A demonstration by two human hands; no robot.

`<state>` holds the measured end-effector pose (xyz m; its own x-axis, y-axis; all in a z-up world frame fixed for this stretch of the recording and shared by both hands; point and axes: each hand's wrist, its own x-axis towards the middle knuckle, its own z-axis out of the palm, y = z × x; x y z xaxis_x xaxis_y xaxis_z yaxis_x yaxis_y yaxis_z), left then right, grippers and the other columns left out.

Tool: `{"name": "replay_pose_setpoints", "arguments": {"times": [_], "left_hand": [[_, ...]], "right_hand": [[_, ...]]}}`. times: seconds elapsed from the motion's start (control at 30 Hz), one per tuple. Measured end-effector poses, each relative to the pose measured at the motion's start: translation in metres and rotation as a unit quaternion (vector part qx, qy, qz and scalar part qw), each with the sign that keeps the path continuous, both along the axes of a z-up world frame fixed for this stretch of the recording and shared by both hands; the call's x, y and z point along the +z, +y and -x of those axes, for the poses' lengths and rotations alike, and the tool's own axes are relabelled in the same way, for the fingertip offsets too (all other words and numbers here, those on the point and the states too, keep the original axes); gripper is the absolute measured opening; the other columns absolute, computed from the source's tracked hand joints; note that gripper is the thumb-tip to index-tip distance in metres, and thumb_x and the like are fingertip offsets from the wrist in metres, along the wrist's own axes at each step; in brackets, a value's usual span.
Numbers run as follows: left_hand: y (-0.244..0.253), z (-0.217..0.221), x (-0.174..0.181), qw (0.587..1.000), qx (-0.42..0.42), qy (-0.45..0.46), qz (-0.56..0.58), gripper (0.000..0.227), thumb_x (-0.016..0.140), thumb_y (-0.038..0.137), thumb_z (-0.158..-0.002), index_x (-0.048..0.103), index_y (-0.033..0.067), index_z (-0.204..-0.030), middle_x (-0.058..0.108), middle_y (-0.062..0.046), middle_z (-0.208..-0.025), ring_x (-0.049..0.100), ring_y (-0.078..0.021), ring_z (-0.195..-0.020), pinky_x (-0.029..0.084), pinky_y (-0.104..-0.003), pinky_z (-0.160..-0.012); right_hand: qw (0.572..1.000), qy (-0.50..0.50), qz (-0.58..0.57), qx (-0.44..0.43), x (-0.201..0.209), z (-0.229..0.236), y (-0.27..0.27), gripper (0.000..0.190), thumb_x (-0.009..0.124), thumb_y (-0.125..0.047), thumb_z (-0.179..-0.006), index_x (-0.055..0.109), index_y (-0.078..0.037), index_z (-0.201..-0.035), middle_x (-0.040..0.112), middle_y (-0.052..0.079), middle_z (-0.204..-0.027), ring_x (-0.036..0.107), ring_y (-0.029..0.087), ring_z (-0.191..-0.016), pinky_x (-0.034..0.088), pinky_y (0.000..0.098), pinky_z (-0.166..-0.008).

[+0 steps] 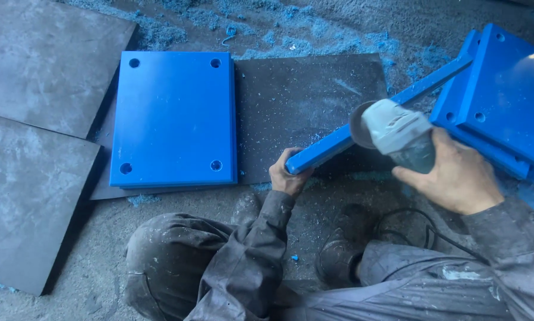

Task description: Grinding the edges of blue plastic blocks using an angle grinder.

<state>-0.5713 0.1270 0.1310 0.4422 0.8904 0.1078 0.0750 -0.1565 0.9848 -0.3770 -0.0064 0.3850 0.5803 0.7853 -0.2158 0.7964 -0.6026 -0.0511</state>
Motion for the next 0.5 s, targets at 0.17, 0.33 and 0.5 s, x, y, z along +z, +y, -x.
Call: {"name": "replay_pose_setpoints", "arguments": {"times": [0.17,0.33,0.5], "left_hand": [[-0.003,0.004,-0.002,1.000,-0.002,-0.008,0.016,0.046,0.090,0.022,-0.078,0.068,0.0132,-0.118,0.077,-0.009,-0.114,0.077,-0.0261,-0.105,0.062,-0.040,-0.094],[-0.006,0.011,0.010,0.999,-0.034,-0.009,0.028,0.045,0.085,0.017,-0.079,0.067,0.0108,-0.120,0.077,-0.011,-0.118,0.076,-0.0266,-0.107,0.061,-0.041,-0.093],[-0.005,0.007,0.013,0.999,-0.031,-0.014,0.021,0.045,0.084,0.016,-0.078,0.067,0.0102,-0.118,0.078,-0.011,-0.117,0.077,-0.0264,-0.107,0.061,-0.041,-0.094]], "right_hand": [[0.994,0.087,0.002,0.062,0.019,0.062,0.021,0.083,0.084,-0.053,-0.070,0.053,-0.015,-0.136,0.072,0.018,-0.115,0.072,0.041,-0.098,0.059,0.0524,-0.080],[0.997,0.009,0.043,0.055,0.022,0.033,0.009,0.085,0.082,-0.051,-0.071,0.050,-0.016,-0.141,0.069,0.013,-0.124,0.072,0.039,-0.102,0.060,0.0528,-0.080],[0.998,0.013,0.037,0.038,0.026,0.058,0.021,0.089,0.082,-0.051,-0.069,0.048,-0.017,-0.144,0.069,0.014,-0.123,0.072,0.040,-0.099,0.059,0.0527,-0.081]]}}
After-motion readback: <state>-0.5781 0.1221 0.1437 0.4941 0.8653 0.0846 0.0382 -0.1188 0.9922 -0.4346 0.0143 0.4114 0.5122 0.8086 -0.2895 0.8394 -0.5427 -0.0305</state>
